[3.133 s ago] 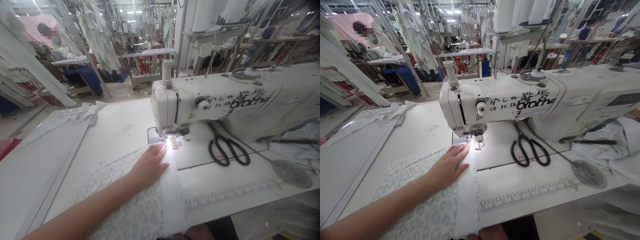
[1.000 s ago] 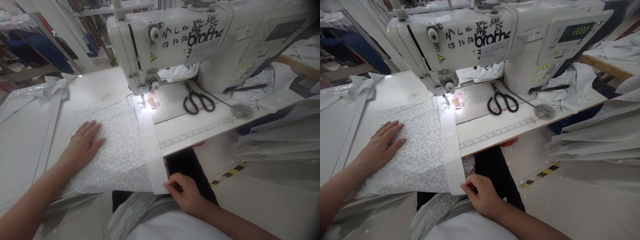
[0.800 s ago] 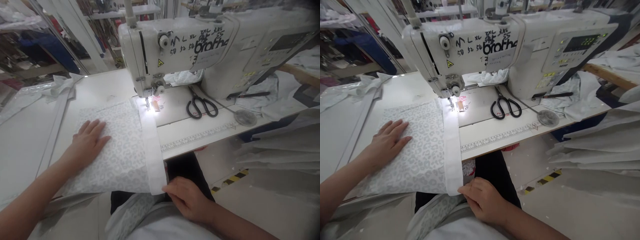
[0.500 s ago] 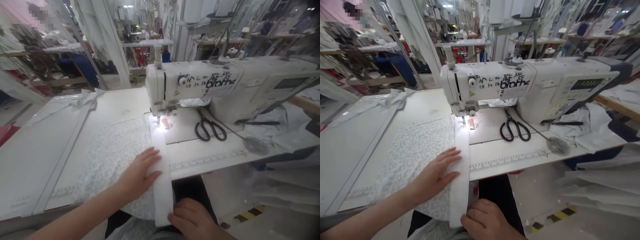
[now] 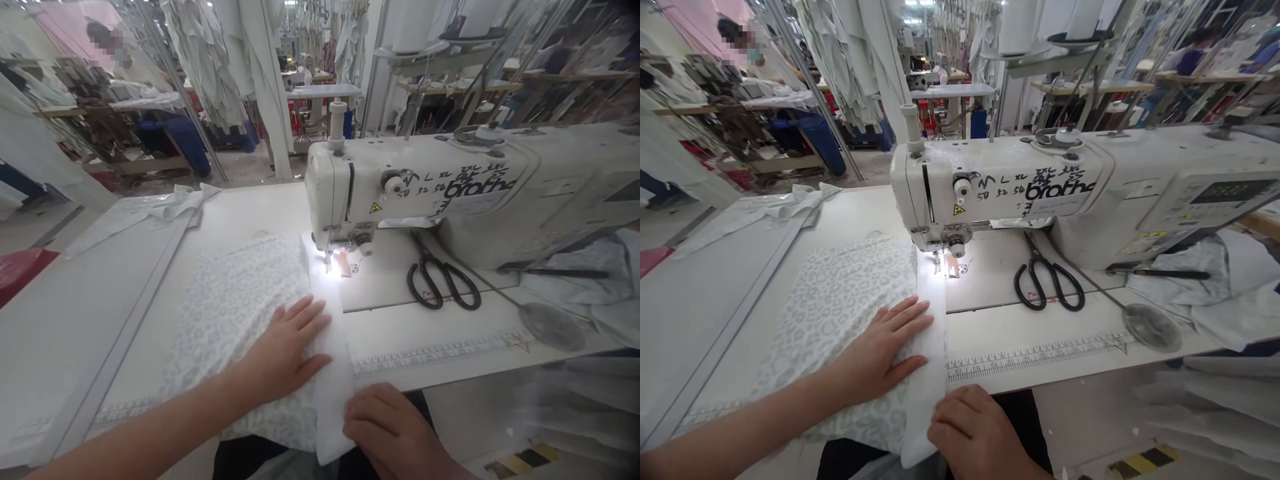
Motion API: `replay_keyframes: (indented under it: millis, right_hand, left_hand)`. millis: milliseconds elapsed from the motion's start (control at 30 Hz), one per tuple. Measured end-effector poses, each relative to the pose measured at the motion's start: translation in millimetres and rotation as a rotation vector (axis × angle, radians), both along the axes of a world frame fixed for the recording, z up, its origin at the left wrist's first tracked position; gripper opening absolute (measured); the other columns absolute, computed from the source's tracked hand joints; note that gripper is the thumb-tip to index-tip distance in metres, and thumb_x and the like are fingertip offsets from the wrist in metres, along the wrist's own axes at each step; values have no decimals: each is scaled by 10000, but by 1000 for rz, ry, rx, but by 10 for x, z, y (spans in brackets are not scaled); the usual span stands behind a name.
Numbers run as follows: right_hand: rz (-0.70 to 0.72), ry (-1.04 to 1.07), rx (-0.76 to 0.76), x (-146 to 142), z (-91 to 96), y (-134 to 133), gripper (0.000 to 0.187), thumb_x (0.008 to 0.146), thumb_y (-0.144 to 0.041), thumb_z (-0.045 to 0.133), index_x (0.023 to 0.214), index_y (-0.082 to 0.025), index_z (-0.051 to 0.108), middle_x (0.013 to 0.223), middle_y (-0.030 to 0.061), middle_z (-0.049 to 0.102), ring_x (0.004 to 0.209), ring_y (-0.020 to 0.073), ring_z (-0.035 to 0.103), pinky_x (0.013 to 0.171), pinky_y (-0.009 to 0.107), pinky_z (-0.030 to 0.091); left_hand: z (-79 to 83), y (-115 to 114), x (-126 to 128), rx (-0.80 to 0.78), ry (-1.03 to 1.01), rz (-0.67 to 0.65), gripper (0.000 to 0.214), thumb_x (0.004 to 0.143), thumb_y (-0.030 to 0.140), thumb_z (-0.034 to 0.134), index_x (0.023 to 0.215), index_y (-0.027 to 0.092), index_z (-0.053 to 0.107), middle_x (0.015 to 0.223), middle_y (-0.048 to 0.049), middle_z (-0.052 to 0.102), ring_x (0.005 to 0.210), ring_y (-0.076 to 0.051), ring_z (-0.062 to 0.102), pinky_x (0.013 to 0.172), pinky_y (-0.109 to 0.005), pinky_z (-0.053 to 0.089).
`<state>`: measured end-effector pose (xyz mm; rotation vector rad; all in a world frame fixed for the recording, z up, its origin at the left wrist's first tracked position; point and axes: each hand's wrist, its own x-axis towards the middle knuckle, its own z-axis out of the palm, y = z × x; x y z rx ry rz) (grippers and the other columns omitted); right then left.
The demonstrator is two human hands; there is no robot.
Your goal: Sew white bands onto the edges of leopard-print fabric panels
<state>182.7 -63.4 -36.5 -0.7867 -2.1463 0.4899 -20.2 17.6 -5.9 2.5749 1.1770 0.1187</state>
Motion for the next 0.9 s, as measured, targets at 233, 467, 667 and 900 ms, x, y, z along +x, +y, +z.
replay_keyframes:
  millis: [233, 467, 667, 900]
  right_hand:
    - [-29, -4, -200, 19, 142, 322, 201, 861, -51, 419, 801, -166, 573, 805, 48, 623, 754, 166, 530, 669, 295, 453]
    - [-64, -46, -179, 28, 147, 653, 219, 876, -97, 411, 818, -175, 607, 811, 52, 637, 755, 177, 547, 680, 311, 452]
    - [-80, -82, -161, 34, 170, 954, 213, 838, -75, 441, 804, -180, 624, 793, 39, 651, 741, 175, 559, 667, 299, 441]
    - [-115, -163, -81, 7, 148, 1250, 209, 821, -56, 464, 789, -171, 635, 777, 31, 655, 747, 172, 568, 662, 289, 429]
  left_hand:
    - [-3, 391, -31, 76, 9, -56, 488, 872, 432, 451, 1303, 211, 392, 1429, -105, 327, 1328, -338, 232, 973, -632, 301]
    - [-40, 79, 60, -2, -60, 16, 400, 909, 192, 351, 1307, 222, 361, 1421, -68, 348, 1333, -251, 262, 1002, -520, 363]
    - [-43, 295, -31, -22, -35, 2, 437, 900, 370, 410, 1308, 223, 363, 1426, -61, 344, 1338, -272, 240, 1039, -548, 282]
    - [6, 652, -88, 25, 12, -60, 479, 889, 446, 403, 1309, 218, 371, 1435, -71, 327, 1336, -275, 236, 1034, -504, 274]
